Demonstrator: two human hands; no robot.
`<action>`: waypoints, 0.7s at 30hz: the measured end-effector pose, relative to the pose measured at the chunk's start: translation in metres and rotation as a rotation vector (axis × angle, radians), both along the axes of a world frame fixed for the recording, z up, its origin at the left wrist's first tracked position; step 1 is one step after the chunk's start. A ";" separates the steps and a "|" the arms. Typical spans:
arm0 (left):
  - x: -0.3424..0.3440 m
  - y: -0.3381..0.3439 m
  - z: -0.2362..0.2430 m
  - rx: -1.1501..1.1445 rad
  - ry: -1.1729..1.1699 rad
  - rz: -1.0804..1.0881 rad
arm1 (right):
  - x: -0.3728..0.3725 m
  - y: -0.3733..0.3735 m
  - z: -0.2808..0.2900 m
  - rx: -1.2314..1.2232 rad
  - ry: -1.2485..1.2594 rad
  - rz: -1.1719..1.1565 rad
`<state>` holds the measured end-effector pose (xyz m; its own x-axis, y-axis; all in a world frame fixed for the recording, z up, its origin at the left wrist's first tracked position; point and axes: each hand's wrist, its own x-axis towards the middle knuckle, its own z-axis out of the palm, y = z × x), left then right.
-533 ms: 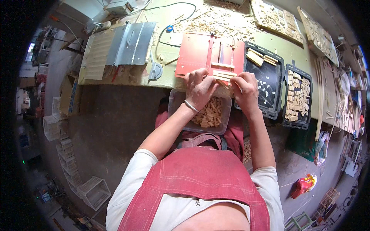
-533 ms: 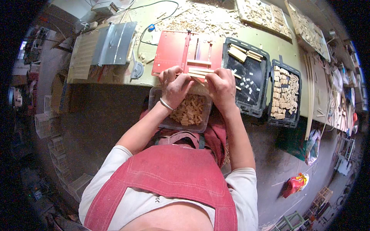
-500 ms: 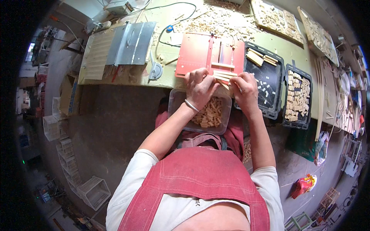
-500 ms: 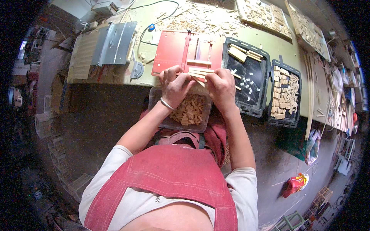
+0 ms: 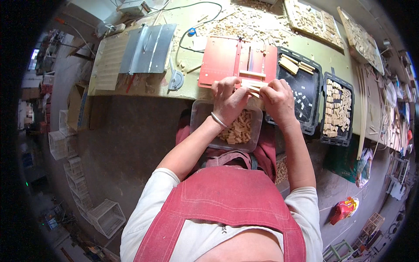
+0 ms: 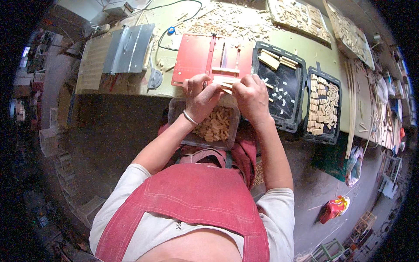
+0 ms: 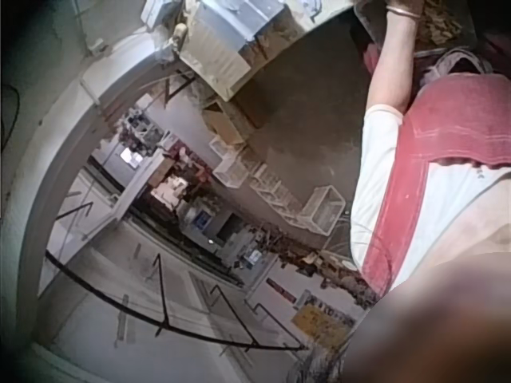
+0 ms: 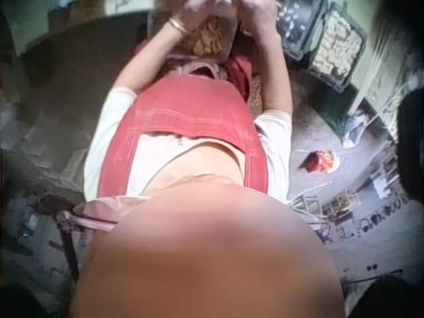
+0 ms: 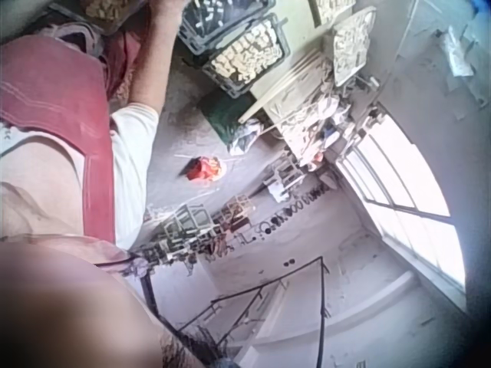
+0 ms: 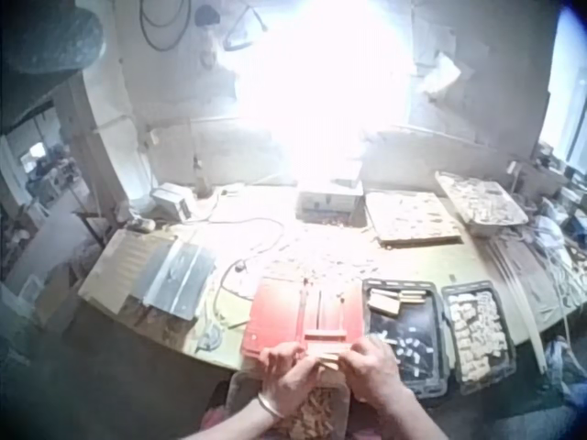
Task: The person repeatedly feeds small wooden blocks through a red table-mounted cutter, collecting the cut pieces into a clear plastic container. After filling the container, they move it aside and begin handling long thin wooden sticks on the workbench.
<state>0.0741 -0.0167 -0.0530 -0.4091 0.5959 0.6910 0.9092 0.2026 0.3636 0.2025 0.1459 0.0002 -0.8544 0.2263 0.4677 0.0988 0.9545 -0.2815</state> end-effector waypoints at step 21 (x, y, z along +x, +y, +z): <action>-0.016 -0.010 0.015 -0.159 -0.207 0.054 | -0.011 0.011 -0.015 -0.554 0.095 -0.041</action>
<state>0.0580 -0.0268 -0.0376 -0.5661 0.6640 0.4886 0.8052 0.3182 0.5004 0.1915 0.1567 -0.0150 -0.7996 0.4921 0.3443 0.0824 0.6577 -0.7487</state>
